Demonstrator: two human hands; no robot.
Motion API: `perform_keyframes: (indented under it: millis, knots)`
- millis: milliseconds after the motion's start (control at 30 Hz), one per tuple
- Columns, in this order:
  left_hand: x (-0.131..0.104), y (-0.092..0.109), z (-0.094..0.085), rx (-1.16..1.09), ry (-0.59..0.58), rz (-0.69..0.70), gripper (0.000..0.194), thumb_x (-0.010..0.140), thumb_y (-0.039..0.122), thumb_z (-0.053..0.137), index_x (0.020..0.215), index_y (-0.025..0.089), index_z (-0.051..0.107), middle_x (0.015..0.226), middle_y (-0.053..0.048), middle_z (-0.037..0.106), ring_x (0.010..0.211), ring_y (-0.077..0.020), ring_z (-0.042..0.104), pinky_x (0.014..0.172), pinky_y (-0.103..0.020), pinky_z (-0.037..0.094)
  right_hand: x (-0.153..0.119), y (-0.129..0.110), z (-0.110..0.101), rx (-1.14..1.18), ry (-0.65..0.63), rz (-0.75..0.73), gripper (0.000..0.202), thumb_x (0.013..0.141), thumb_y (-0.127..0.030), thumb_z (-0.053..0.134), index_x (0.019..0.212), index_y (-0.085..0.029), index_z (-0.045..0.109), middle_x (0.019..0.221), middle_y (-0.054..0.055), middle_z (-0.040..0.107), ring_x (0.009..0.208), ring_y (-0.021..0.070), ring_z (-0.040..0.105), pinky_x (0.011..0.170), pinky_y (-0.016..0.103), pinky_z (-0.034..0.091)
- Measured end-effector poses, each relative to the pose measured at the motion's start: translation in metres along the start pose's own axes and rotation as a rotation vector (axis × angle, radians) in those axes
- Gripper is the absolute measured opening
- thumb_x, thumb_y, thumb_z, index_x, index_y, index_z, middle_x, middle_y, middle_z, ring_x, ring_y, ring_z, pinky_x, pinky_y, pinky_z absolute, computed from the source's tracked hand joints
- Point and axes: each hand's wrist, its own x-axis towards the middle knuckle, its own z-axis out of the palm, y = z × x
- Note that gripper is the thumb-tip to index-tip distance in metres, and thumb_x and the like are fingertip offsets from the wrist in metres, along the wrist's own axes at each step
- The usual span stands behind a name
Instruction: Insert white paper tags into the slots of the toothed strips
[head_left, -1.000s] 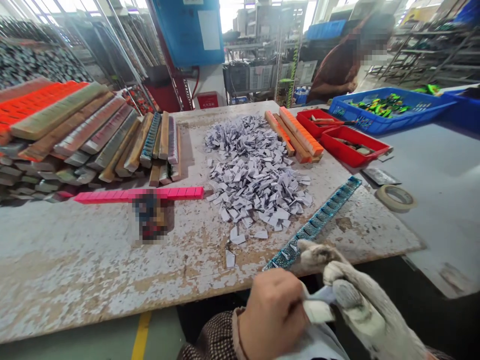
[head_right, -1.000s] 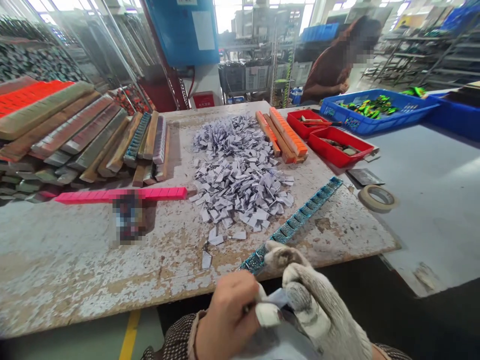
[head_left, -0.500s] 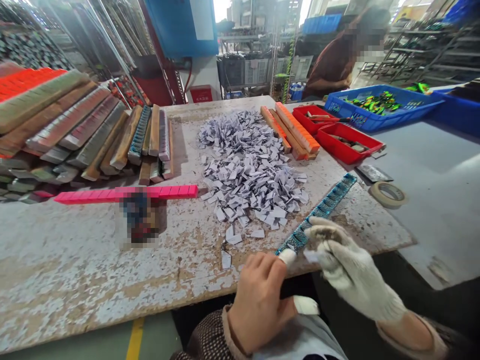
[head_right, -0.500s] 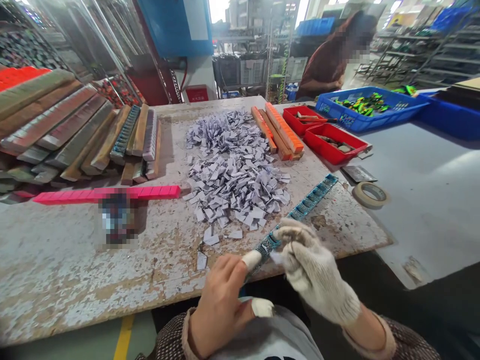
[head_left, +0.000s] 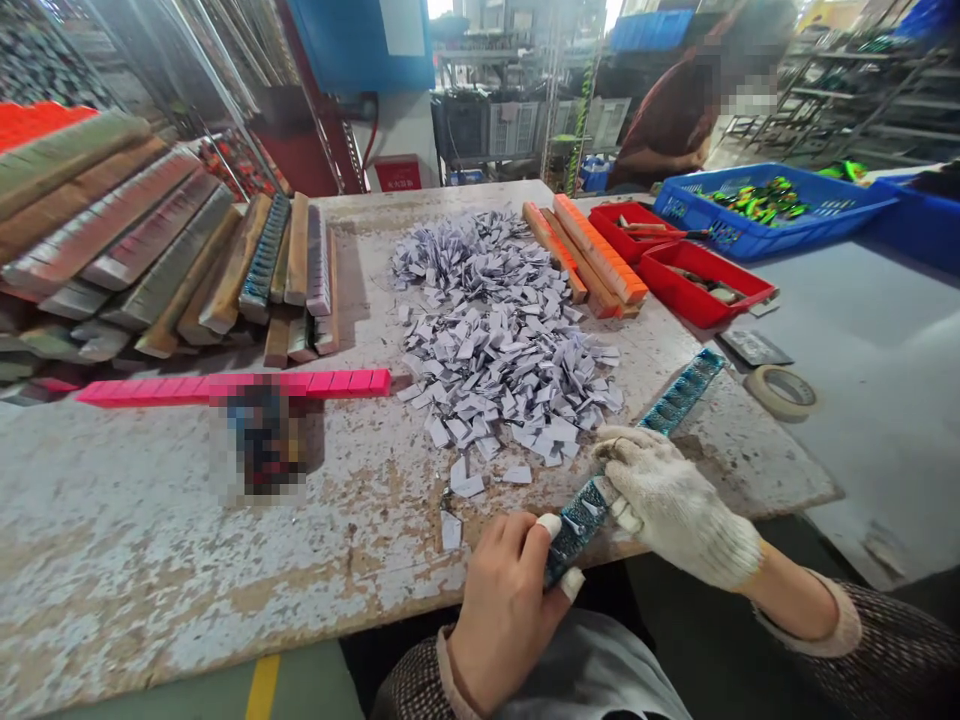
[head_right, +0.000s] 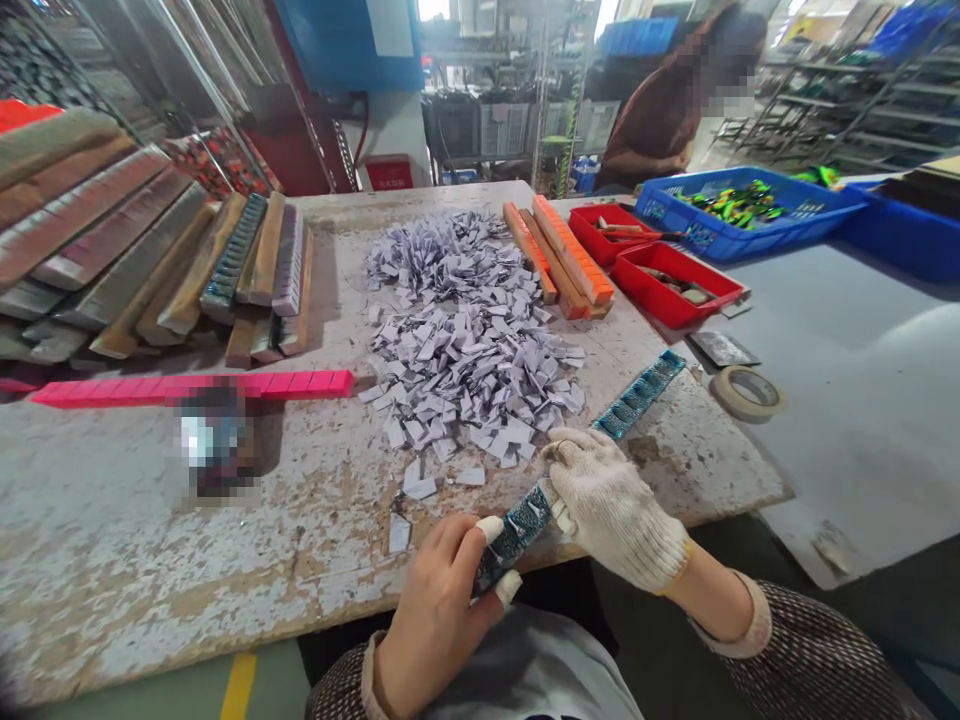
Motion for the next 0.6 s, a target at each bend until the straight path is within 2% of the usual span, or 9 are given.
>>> perform_keyframes:
  millis: [100,200,300,367,400,467,533,600]
  knots:
    - [-0.001,-0.003,-0.003,-0.037,-0.024,-0.025,0.045,0.080,0.020,0.080,0.118,0.019,0.056,0.109,-0.008,0.066,0.096,-0.0278,0.064,0.083,-0.045,0.058,0.000,0.004,0.007,0.000,-0.033,0.001,0.013,0.092,-0.014,0.056,0.086,-0.017,0.067,0.101,0.014,0.068,0.114,0.0333,0.063,0.103,0.054,0.052]
    - [0.008,-0.008,-0.018,-0.082,-0.116,-0.001,0.037,0.083,0.029,0.081,0.111,0.020,0.059,0.106,-0.007,0.067,0.094,-0.0262,0.064,0.081,-0.041,0.058,-0.002,0.003,0.013,0.053,-0.020,-0.011,0.014,0.093,-0.015,0.055,0.083,-0.018,0.064,0.101,0.014,0.068,0.114,0.0323,0.063,0.103,0.054,0.053]
    - [0.036,-0.012,-0.036,0.002,-0.126,0.064,0.020,0.091,0.027,0.072,0.105,0.020,0.060,0.103,-0.006,0.068,0.093,-0.0249,0.064,0.082,-0.039,0.056,-0.006,-0.006,0.017,0.144,0.003,-0.047,0.012,0.094,-0.015,0.055,0.085,-0.019,0.061,0.105,0.013,0.066,0.115,0.0301,0.062,0.103,0.051,0.053]
    - [0.066,-0.012,-0.040,0.133,-0.063,0.113,0.021,0.097,0.021,0.063,0.117,0.018,0.059,0.113,-0.008,0.068,0.101,-0.0263,0.062,0.090,-0.042,0.054,-0.008,-0.016,0.018,0.200,0.031,-0.069,0.010,0.094,-0.015,0.056,0.086,-0.019,0.060,0.106,0.013,0.066,0.117,0.0301,0.061,0.104,0.052,0.053]
    - [0.082,-0.011,-0.038,0.202,-0.055,0.150,0.024,0.098,0.018,0.058,0.122,0.017,0.057,0.118,-0.010,0.067,0.105,-0.0271,0.061,0.092,-0.043,0.052,-0.010,-0.021,0.019,0.225,0.046,-0.071,0.010,0.094,-0.016,0.057,0.085,-0.020,0.059,0.106,0.013,0.066,0.118,0.0303,0.060,0.104,0.052,0.053]
    - [0.111,-0.008,-0.029,0.331,-0.111,0.227,0.025,0.101,0.015,0.051,0.125,0.014,0.057,0.118,-0.012,0.067,0.105,-0.0290,0.062,0.091,-0.045,0.052,-0.013,-0.027,0.017,0.269,0.068,-0.050,0.012,0.095,-0.020,0.060,0.084,-0.021,0.056,0.105,0.012,0.065,0.121,0.0312,0.060,0.105,0.053,0.053]
    - [0.132,-0.006,-0.017,0.404,-0.148,0.241,0.020,0.101,0.014,0.048,0.115,0.011,0.062,0.110,-0.015,0.068,0.103,-0.0307,0.063,0.087,-0.046,0.052,-0.018,-0.029,0.014,0.322,0.101,-0.002,0.015,0.095,-0.025,0.064,0.083,-0.022,0.054,0.108,0.011,0.066,0.124,0.0316,0.059,0.103,0.051,0.055]
    - [0.142,-0.006,-0.009,0.424,-0.156,0.234,0.017,0.101,0.013,0.048,0.104,0.010,0.064,0.104,-0.016,0.069,0.101,-0.0313,0.065,0.085,-0.045,0.052,-0.027,-0.025,0.012,0.390,0.172,0.091,0.014,0.094,-0.028,0.064,0.083,-0.024,0.056,0.114,0.011,0.067,0.125,0.0312,0.060,0.096,0.047,0.059]
